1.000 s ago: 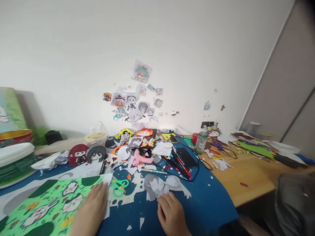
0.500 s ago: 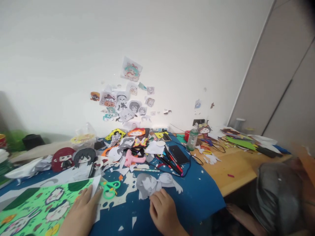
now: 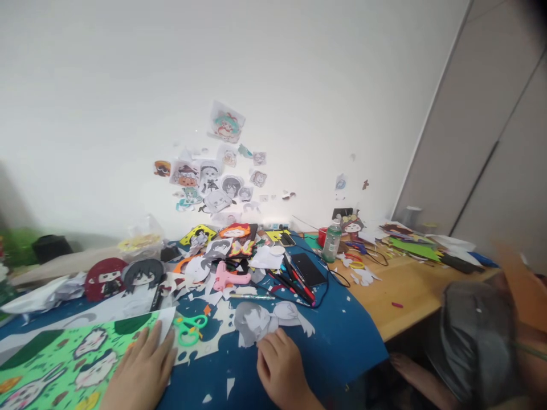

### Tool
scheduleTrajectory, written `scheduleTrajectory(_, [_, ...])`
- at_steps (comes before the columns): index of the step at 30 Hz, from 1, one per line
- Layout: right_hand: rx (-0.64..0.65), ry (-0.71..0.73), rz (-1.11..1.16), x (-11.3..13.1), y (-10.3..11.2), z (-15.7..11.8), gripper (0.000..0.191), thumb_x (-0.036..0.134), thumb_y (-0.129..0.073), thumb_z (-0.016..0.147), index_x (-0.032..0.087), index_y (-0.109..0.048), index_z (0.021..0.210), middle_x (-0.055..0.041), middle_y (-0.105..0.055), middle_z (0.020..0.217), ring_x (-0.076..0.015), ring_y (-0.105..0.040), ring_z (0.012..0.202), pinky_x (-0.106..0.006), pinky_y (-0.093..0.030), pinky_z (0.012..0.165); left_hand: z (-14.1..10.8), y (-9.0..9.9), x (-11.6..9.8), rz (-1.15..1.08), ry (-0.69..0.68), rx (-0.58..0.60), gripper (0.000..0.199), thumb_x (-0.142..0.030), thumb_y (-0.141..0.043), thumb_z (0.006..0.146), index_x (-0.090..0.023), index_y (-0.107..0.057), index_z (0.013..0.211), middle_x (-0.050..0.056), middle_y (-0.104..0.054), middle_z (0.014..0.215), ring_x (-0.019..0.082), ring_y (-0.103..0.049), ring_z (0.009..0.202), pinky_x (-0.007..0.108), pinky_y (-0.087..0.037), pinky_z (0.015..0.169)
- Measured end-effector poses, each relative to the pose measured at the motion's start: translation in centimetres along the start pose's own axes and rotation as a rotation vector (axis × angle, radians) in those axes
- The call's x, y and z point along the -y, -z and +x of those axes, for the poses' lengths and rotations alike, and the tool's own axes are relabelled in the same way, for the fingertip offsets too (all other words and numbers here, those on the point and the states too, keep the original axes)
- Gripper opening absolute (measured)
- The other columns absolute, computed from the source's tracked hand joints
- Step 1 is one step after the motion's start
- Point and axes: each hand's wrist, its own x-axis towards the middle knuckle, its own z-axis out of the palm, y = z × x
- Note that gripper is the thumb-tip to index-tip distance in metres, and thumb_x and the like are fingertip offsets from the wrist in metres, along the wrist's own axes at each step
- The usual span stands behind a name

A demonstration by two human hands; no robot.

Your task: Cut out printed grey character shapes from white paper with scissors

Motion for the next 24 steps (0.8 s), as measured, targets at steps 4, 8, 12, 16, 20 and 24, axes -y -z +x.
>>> scheduleTrajectory(4, [0.001, 0.006, -0.001, 0.0, 0.0, -0.1, 0.017, 0.006, -0.041, 0.076, 0.018, -0.053, 0.075, -0.0036, -0.056, 0.069, -0.0178, -0.045, 0.063, -0.028, -0.030, 0.054, 0.0, -0.1, 0.1, 0.105, -0.057, 0.042, 0.047, -0.037, -0.037, 0.078, -0.018, -0.063, 0.112, 0.017, -0.053, 0.126, 0.039, -0.039, 0.122, 0.050, -0.036, 0.095])
scheduleTrajectory(8, [0.013, 0.002, 0.009, 0.0, -0.1, -0.2, 0.017, 0.006, -0.042, 0.075, 0.018, -0.054, 0.076, -0.0041, -0.057, 0.069, -0.0183, -0.046, 0.062, -0.028, -0.031, 0.053, 0.1, 0.1, -0.1, 0.095, -0.040, 0.056, 0.047, -0.042, -0.038, 0.079, -0.020, -0.062, 0.113, 0.016, -0.052, 0.126, 0.039, -0.038, 0.123, 0.050, -0.036, 0.096])
scheduleTrajectory(12, [-0.007, -0.033, 0.144, -0.2, 0.4, 0.0, 0.019, 0.005, -0.042, 0.076, 0.019, -0.054, 0.078, -0.0039, -0.059, 0.070, -0.0180, -0.049, 0.064, -0.028, -0.035, 0.056, 0.0, 0.1, 0.1, 0.059, -0.047, 0.010, 0.047, -0.042, -0.038, 0.079, -0.019, -0.060, 0.115, 0.016, -0.052, 0.126, 0.037, -0.038, 0.123, 0.049, -0.036, 0.096])
scheduleTrajectory(16, [-0.136, -0.093, 0.456, -0.8, 1.0, 0.0, 0.030, 0.000, -0.035, 0.075, 0.020, -0.054, 0.085, -0.0040, -0.062, 0.078, -0.0166, -0.055, 0.072, -0.027, -0.042, 0.064, 0.0, 0.3, 0.1, 0.073, -0.094, -0.101, 0.047, -0.035, -0.036, 0.081, -0.012, -0.059, 0.116, 0.021, -0.050, 0.126, 0.038, -0.039, 0.122, 0.048, -0.040, 0.093])
scheduleTrajectory(20, [-0.295, -0.133, 0.632, -1.5, 0.7, -0.5, 0.030, -0.003, -0.029, 0.073, 0.020, -0.044, 0.061, 0.0019, -0.055, 0.059, -0.0111, -0.051, 0.056, -0.021, -0.038, 0.055, 0.5, 2.0, -0.8, 0.095, -0.209, -0.212, 0.044, -0.023, -0.033, 0.083, -0.012, -0.051, 0.122, 0.018, -0.047, 0.130, 0.034, -0.039, 0.124, 0.050, -0.037, 0.094])
scheduleTrajectory(24, [-0.288, -0.263, 0.616, -2.0, 0.1, -1.0, 0.026, -0.003, -0.028, 0.064, 0.019, -0.033, 0.051, 0.0053, -0.036, 0.045, -0.0081, -0.038, 0.041, -0.018, -0.027, 0.043, 0.9, 4.8, -2.0, 0.098, -0.325, -0.348, 0.039, -0.023, -0.038, 0.084, -0.009, -0.052, 0.117, 0.017, -0.057, 0.121, 0.033, -0.048, 0.116, 0.048, -0.036, 0.094])
